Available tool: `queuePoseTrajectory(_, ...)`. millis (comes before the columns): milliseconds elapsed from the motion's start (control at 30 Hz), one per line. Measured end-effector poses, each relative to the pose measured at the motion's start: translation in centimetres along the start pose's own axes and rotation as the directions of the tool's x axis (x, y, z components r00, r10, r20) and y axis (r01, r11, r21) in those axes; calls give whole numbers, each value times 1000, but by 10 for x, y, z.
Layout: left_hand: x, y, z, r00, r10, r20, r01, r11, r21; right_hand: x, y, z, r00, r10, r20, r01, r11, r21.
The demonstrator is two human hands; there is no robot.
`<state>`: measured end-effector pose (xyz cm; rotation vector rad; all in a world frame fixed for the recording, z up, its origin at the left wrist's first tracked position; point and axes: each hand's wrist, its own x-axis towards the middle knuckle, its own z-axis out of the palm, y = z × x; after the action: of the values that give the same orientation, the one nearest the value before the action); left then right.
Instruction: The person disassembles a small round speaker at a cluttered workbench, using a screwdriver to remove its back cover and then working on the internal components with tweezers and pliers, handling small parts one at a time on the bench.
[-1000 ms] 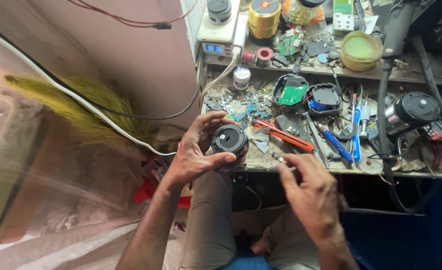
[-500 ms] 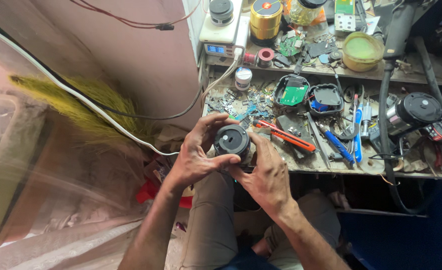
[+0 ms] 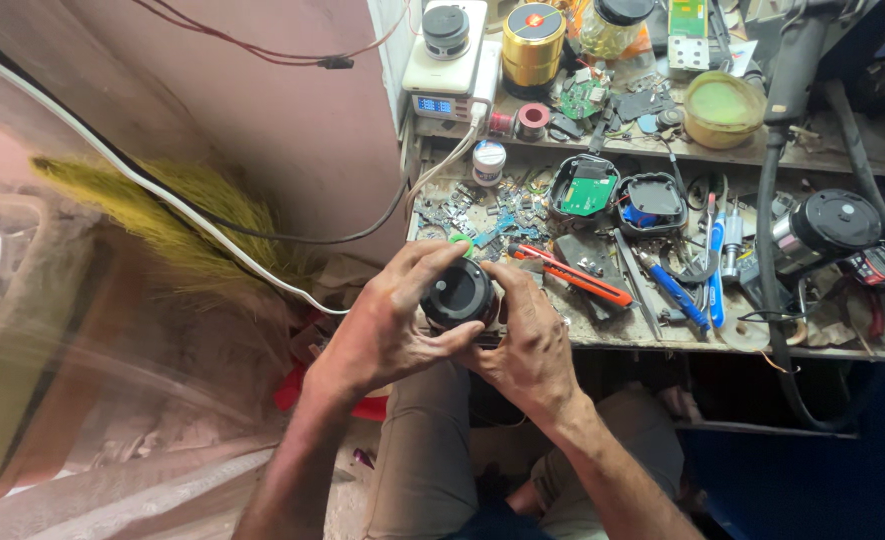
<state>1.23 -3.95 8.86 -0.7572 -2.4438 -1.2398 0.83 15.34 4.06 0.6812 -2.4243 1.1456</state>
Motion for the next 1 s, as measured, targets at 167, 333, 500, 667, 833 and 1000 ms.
queuePoseTrajectory(167,-1,-3,-2,1000,-9,1,9,999,-37,3,1,-2,998,-68,3,68,997,-40)
queuePoseTrajectory(333,0,-7,-3,1000,-11,-9,11,997,-80,4,2,-3,998,-63,-5,63,998,-22)
queuePoseTrajectory(500,1,-9,-2,993,-118,-8,113,972,-205,5,3,-2,998,-50,-24,50,999,2)
queuePoseTrajectory(667,3,-11,-4,964,-255,72,263,888,-377,4,5,-1,985,153,85,-152,988,-19)
queuePoseTrajectory(833,4,-13,-8,958,-263,111,285,854,-436,3,8,-1,1000,-1,18,1,1000,-30)
queuePoseTrajectory(1000,5,-16,-6,952,-275,131,304,813,-497,4,9,-3,998,45,39,-45,999,8)
